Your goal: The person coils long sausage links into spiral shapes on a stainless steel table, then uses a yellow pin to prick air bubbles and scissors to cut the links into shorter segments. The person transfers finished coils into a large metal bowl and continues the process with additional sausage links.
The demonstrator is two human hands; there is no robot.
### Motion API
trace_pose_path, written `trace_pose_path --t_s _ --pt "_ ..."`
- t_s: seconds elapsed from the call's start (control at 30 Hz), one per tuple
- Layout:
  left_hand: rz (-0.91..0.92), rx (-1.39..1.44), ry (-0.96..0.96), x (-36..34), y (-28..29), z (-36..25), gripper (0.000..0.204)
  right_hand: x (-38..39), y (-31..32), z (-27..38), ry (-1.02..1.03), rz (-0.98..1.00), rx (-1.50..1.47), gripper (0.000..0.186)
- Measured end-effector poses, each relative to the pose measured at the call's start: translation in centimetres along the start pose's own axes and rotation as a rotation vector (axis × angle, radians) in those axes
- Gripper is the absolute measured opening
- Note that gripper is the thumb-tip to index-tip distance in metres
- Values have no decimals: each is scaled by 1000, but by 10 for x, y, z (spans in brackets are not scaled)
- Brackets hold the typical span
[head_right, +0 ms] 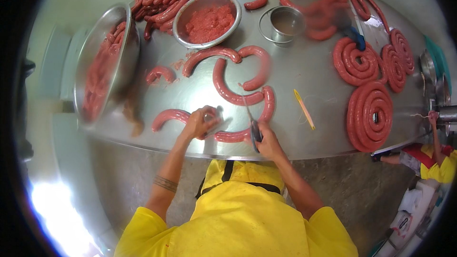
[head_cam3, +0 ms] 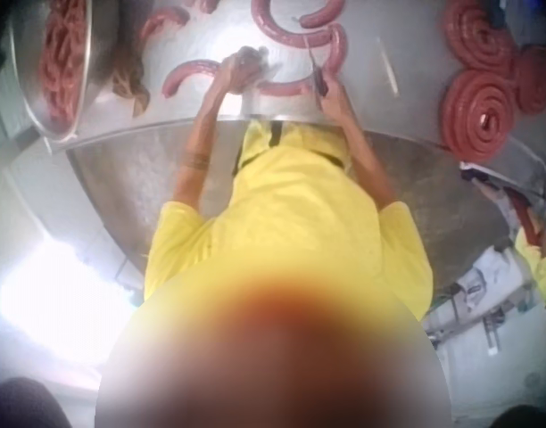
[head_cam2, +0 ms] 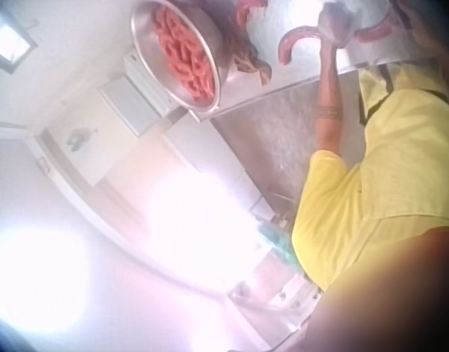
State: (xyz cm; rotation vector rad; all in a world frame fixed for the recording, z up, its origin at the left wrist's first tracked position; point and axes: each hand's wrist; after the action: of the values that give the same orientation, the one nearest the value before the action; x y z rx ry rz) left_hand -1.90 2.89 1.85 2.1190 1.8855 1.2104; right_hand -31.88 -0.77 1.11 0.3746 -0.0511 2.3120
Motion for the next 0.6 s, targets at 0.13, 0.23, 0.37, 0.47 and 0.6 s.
trace_pose_path --t_s 0.13,0.23,0.37,0.47,0.6 --pt "88 -688 -387 45 7 28 37 30 -34 1 -223 334 -113 35" --pt "-138 -628 -326 46 8 46 32 40 -67 0 -166 521 -213 44" --pt "-234 -531 -452 37 12 64 40 34 -105 -1 -380 507 -374 75" --pt "-205 -506 -444 37 15 73 44 17 -127 -5 -421 472 -385 72" --pt "-220 -447 -455 36 16 76 44 -5 -150 -10 -335 398 -506 64"
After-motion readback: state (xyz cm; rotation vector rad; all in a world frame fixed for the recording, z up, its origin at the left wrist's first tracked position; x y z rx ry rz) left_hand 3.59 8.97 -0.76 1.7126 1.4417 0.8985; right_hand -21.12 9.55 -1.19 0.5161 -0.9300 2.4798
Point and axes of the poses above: each hand's wrist, its own x-axis away from the middle knuckle, its own y-axis out of the back of the hand, z = x × y, and after that the axes turned 6 degrees about z, right-handed
